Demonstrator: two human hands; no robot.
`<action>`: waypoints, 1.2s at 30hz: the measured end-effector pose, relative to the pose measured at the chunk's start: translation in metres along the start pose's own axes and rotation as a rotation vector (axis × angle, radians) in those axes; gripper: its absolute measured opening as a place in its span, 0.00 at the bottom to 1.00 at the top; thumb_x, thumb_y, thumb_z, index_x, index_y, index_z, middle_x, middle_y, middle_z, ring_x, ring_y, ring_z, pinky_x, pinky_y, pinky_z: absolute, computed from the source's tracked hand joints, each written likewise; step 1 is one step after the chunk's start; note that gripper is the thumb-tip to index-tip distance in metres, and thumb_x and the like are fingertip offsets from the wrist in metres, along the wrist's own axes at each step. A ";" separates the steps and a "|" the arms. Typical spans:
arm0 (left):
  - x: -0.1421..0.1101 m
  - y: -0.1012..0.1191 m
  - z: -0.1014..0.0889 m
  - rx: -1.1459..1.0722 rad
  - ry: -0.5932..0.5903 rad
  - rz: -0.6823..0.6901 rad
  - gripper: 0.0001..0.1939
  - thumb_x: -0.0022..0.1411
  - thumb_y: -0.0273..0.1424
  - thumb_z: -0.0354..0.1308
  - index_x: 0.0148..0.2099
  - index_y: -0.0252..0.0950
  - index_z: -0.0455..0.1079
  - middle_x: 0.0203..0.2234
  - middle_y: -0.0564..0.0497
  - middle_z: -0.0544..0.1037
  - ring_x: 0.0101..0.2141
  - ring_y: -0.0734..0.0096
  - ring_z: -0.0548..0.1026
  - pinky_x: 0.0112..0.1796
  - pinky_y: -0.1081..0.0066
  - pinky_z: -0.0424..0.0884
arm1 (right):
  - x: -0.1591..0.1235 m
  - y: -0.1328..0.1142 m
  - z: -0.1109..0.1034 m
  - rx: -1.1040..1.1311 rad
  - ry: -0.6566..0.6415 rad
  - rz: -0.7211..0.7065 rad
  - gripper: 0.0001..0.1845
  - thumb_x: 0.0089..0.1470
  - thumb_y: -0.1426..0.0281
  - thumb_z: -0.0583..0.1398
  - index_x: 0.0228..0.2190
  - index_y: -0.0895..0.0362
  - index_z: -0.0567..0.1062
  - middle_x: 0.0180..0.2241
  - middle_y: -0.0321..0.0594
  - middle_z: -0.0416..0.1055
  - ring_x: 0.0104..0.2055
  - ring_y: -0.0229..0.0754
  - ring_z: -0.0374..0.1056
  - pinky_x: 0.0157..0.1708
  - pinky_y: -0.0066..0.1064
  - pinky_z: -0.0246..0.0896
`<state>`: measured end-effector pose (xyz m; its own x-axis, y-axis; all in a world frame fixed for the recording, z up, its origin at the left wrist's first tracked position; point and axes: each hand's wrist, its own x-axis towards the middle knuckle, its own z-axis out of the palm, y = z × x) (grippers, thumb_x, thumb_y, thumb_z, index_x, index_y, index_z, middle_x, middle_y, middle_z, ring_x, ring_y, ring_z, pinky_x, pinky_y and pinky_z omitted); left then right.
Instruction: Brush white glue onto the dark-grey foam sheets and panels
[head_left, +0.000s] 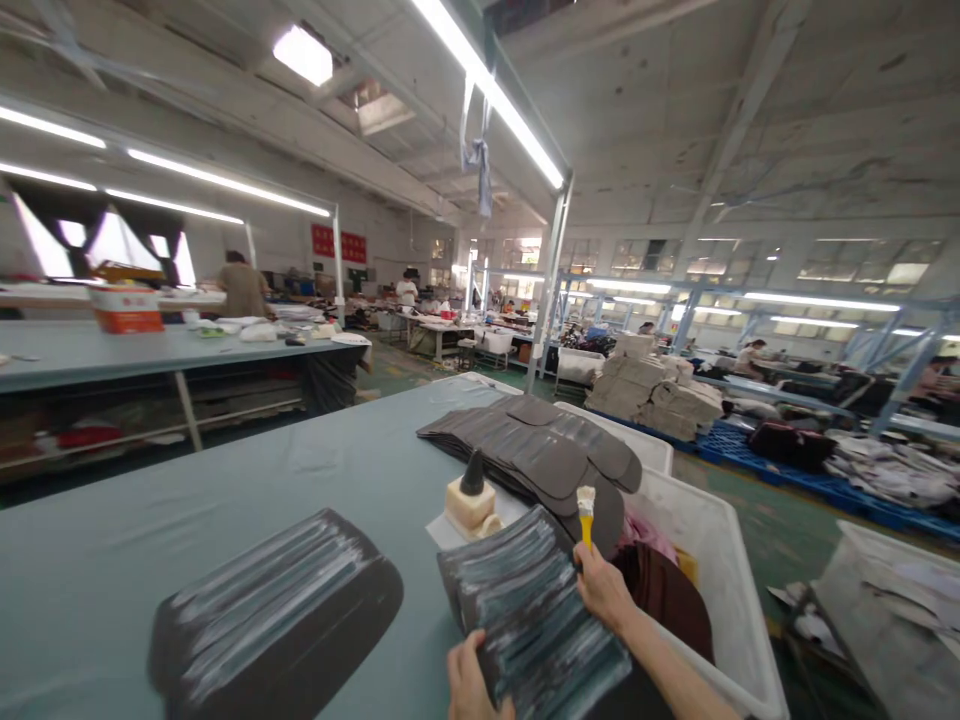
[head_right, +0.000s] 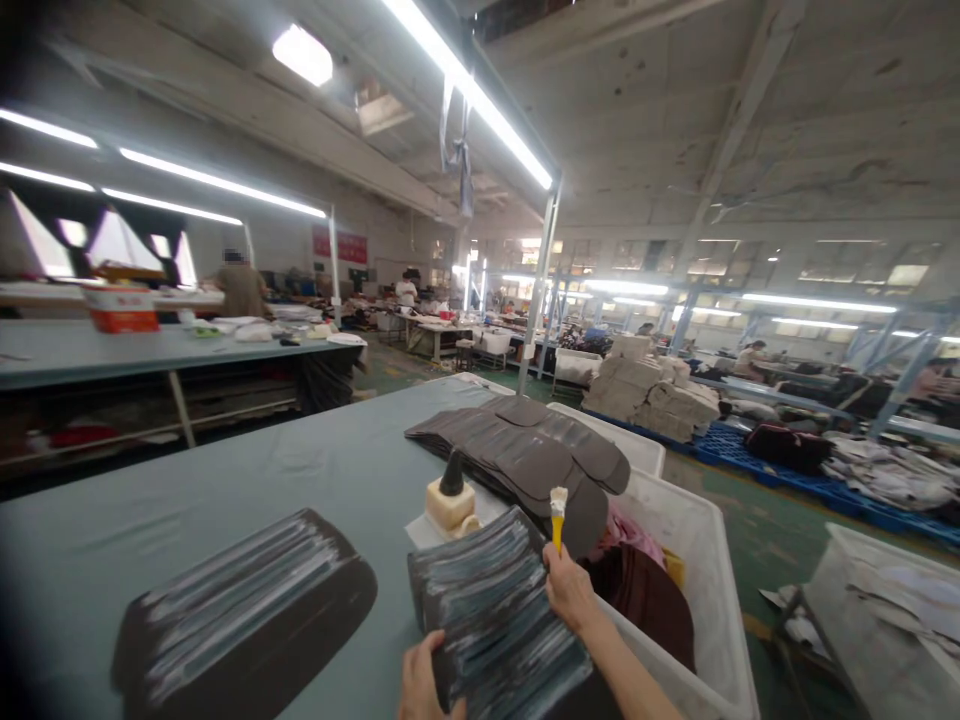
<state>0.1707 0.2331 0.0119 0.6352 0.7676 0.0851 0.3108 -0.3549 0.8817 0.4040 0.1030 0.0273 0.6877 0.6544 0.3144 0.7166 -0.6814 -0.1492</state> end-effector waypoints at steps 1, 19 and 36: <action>0.010 0.015 0.013 -0.016 -0.010 0.008 0.30 0.43 0.15 0.50 0.52 0.32 0.58 0.49 0.41 0.64 0.50 0.63 0.68 0.51 0.70 0.64 | 0.012 0.018 -0.006 -0.020 0.010 0.001 0.12 0.47 0.81 0.52 0.34 0.55 0.61 0.35 0.37 0.62 0.30 0.35 0.62 0.28 0.25 0.48; 0.420 0.228 0.389 -0.188 0.071 -0.013 0.25 0.51 0.21 0.50 0.53 0.35 0.55 0.49 0.44 0.61 0.50 0.65 0.66 0.50 0.69 0.63 | 0.509 0.376 0.004 -0.384 0.026 -0.162 0.10 0.53 0.76 0.51 0.39 0.57 0.64 0.38 0.43 0.64 0.30 0.38 0.64 0.24 0.27 0.46; 0.599 0.213 0.516 -0.073 0.023 -0.254 0.25 0.57 0.28 0.52 0.56 0.27 0.51 0.51 0.34 0.59 0.51 0.58 0.66 0.52 0.64 0.61 | 0.662 0.413 0.100 -0.272 0.039 -0.280 0.13 0.53 0.72 0.58 0.42 0.57 0.64 0.40 0.47 0.65 0.44 0.46 0.59 0.39 0.33 0.49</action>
<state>0.9818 0.3420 0.0109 0.5271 0.8392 -0.1337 0.4057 -0.1103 0.9073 1.1664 0.2874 0.0805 0.4609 0.8181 0.3440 0.8154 -0.5434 0.1996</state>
